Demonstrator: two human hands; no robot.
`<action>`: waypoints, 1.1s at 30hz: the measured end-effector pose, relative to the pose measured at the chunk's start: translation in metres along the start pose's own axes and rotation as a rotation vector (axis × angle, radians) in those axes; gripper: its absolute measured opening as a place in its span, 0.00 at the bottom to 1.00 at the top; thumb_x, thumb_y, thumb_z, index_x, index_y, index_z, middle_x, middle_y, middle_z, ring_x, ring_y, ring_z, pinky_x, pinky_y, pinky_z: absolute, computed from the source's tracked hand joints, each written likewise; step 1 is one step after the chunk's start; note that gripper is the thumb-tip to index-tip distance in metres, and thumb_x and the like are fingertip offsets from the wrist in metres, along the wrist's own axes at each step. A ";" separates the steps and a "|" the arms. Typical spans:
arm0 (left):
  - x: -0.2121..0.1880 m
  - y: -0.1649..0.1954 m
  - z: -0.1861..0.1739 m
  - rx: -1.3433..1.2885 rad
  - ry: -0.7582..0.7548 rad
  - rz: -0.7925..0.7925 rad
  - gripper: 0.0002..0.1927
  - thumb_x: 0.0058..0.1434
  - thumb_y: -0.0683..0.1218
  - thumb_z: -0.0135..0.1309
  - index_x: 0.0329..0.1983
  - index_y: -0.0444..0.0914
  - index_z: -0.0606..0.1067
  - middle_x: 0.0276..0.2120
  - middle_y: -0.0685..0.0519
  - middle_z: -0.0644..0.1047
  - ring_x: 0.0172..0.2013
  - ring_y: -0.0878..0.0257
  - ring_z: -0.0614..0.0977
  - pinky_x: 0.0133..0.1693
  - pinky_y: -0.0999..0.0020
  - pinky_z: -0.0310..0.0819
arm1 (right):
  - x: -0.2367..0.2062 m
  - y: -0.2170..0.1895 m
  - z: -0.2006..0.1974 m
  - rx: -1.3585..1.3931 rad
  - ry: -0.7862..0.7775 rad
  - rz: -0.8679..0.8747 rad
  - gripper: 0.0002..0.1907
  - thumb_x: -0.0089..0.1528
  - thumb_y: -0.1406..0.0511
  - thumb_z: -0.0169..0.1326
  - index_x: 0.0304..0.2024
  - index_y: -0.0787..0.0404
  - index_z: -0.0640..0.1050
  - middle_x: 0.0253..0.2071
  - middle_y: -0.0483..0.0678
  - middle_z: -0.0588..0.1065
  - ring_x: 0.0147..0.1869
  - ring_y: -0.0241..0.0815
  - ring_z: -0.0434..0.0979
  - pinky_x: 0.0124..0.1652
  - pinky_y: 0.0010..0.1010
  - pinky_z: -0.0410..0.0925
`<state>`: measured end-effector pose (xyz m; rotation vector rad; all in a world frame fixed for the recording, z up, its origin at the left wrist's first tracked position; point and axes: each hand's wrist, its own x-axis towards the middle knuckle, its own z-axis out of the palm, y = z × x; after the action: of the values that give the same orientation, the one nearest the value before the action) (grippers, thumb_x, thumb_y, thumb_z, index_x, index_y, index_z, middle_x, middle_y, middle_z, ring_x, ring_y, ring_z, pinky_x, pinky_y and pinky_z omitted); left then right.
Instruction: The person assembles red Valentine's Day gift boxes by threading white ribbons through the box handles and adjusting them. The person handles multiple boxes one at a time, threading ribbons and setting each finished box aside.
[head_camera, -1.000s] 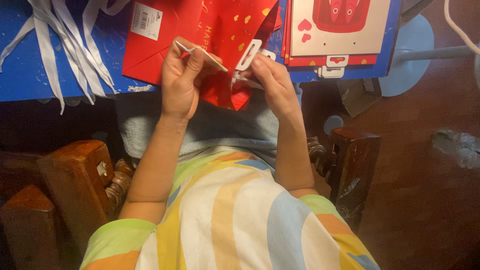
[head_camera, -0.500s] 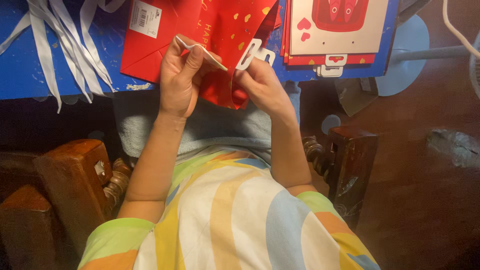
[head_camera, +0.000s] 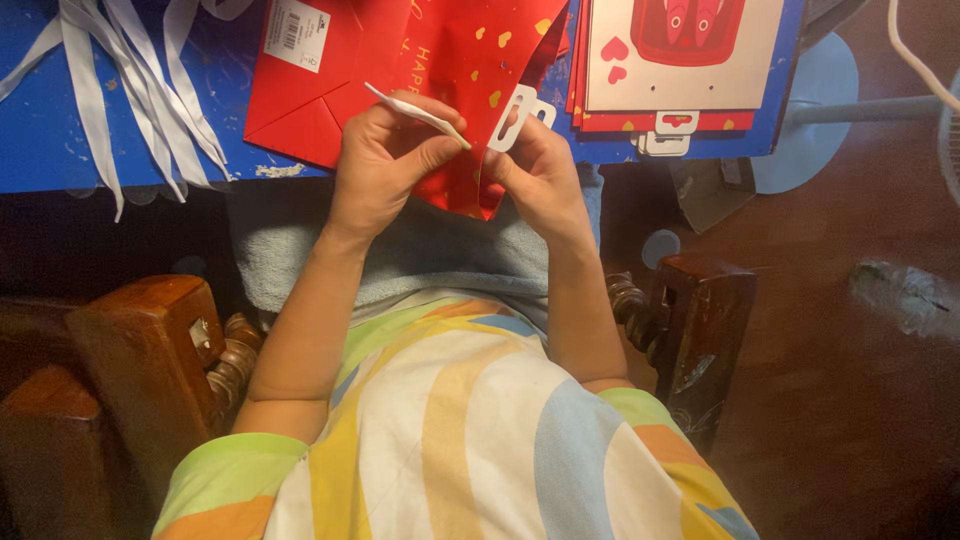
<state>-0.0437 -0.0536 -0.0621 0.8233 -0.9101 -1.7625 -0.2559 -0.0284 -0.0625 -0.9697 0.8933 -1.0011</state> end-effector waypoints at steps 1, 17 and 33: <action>0.000 0.000 0.000 0.047 -0.018 0.029 0.08 0.68 0.36 0.62 0.49 0.33 0.77 0.45 0.51 0.81 0.47 0.67 0.82 0.54 0.71 0.78 | 0.000 -0.001 -0.001 -0.024 -0.013 -0.016 0.17 0.73 0.67 0.55 0.63 0.68 0.72 0.58 0.47 0.76 0.59 0.34 0.76 0.60 0.30 0.70; 0.007 -0.008 0.005 -0.083 0.029 0.026 0.10 0.73 0.37 0.57 0.41 0.39 0.66 0.42 0.47 0.83 0.46 0.65 0.84 0.55 0.69 0.78 | -0.014 0.009 0.023 -0.390 0.337 -0.158 0.06 0.74 0.71 0.52 0.52 0.65 0.72 0.41 0.44 0.76 0.43 0.29 0.73 0.45 0.23 0.69; 0.010 -0.012 -0.009 -0.465 0.131 0.013 0.05 0.76 0.44 0.55 0.44 0.43 0.71 0.40 0.52 0.81 0.44 0.64 0.82 0.50 0.69 0.78 | -0.007 -0.005 0.005 -0.128 0.122 -0.130 0.03 0.71 0.71 0.55 0.44 0.65 0.74 0.45 0.42 0.72 0.52 0.32 0.72 0.56 0.26 0.66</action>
<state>-0.0445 -0.0616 -0.0782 0.6151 -0.3921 -1.7876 -0.2547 -0.0219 -0.0554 -1.0943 1.0160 -1.1338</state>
